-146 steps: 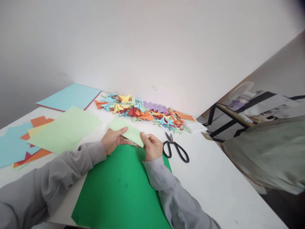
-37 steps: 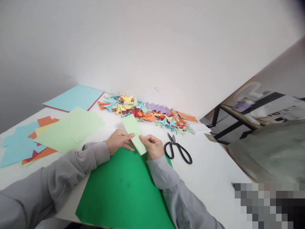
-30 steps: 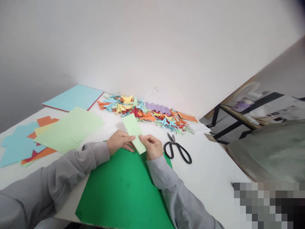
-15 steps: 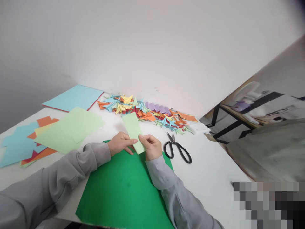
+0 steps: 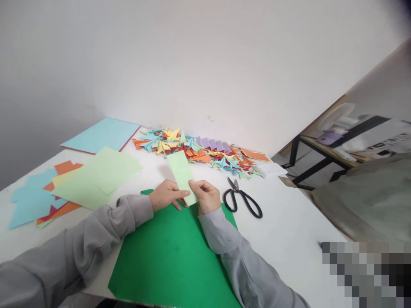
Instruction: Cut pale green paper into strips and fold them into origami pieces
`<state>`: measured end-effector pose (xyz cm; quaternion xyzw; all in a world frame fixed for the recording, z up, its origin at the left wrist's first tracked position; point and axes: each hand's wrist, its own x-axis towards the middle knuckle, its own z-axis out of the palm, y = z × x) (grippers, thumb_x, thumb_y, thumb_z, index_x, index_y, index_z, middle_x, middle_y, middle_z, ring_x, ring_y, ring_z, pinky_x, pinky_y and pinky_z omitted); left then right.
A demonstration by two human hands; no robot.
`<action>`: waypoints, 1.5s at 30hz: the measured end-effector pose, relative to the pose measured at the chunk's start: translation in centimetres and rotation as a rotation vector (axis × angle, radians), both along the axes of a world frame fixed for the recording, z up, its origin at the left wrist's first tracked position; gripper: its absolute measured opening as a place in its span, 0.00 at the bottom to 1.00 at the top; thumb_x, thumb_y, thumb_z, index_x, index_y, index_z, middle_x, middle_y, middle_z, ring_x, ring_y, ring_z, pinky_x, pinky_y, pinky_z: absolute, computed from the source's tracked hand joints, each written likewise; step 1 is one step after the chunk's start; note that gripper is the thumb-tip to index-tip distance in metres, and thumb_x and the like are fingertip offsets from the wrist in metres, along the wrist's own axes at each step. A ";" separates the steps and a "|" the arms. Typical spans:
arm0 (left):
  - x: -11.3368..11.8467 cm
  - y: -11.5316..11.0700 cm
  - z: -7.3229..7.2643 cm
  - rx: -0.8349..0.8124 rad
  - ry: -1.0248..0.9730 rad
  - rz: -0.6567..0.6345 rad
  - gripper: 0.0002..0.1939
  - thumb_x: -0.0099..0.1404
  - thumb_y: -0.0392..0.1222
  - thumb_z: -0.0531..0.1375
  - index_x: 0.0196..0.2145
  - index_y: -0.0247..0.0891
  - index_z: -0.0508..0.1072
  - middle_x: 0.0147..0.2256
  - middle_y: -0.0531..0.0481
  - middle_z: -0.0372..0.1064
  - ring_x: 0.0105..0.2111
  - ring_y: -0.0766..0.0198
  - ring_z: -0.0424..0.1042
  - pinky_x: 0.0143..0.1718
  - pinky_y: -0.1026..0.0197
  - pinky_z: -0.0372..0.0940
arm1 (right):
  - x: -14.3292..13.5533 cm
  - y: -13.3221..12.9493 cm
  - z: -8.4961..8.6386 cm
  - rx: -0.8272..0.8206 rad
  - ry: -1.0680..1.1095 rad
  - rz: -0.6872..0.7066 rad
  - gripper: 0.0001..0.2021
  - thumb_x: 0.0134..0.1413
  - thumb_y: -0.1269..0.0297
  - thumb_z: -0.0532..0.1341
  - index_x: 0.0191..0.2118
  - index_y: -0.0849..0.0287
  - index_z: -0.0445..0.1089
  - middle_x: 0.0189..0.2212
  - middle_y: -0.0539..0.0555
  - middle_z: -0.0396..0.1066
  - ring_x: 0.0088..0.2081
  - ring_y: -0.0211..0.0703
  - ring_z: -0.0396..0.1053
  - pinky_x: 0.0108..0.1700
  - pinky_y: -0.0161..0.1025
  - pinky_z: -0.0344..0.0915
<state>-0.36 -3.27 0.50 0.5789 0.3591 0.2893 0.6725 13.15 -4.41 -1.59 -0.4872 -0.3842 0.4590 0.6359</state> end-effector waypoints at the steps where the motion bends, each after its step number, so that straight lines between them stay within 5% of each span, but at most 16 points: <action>1: 0.0 0.0 0.0 0.003 0.002 -0.005 0.18 0.47 0.49 0.64 0.23 0.27 0.74 0.21 0.41 0.72 0.23 0.61 0.72 0.22 0.63 0.67 | 0.0 0.0 0.1 0.002 0.001 -0.003 0.13 0.30 0.57 0.68 0.16 0.61 0.67 0.11 0.44 0.65 0.14 0.30 0.57 0.16 0.31 0.53; 27: 0.2 -0.1 -0.1 0.055 0.065 -0.072 0.18 0.49 0.51 0.61 0.24 0.30 0.70 0.25 0.42 0.73 0.26 0.62 0.73 0.21 0.66 0.64 | -0.4 0.0 1.0 0.036 0.030 -0.132 0.15 0.28 0.56 0.68 0.16 0.61 0.66 0.12 0.44 0.63 0.16 0.31 0.55 0.20 0.32 0.53; 35: 0.4 -0.3 -0.2 0.152 0.074 -0.055 0.16 0.51 0.49 0.60 0.19 0.32 0.66 0.18 0.46 0.70 0.21 0.63 0.71 0.18 0.66 0.62 | -0.5 0.1 0.8 0.026 0.084 -0.136 0.14 0.28 0.56 0.68 0.16 0.60 0.65 0.12 0.44 0.62 0.16 0.30 0.54 0.20 0.32 0.53; 45: 0.5 -0.5 0.0 0.145 0.002 0.012 0.15 0.49 0.48 0.62 0.27 0.32 0.70 0.24 0.47 0.71 0.25 0.63 0.71 0.19 0.66 0.62 | -0.1 0.2 1.8 0.050 0.009 -0.109 0.14 0.31 0.55 0.67 0.17 0.60 0.66 0.12 0.44 0.62 0.15 0.30 0.53 0.18 0.32 0.51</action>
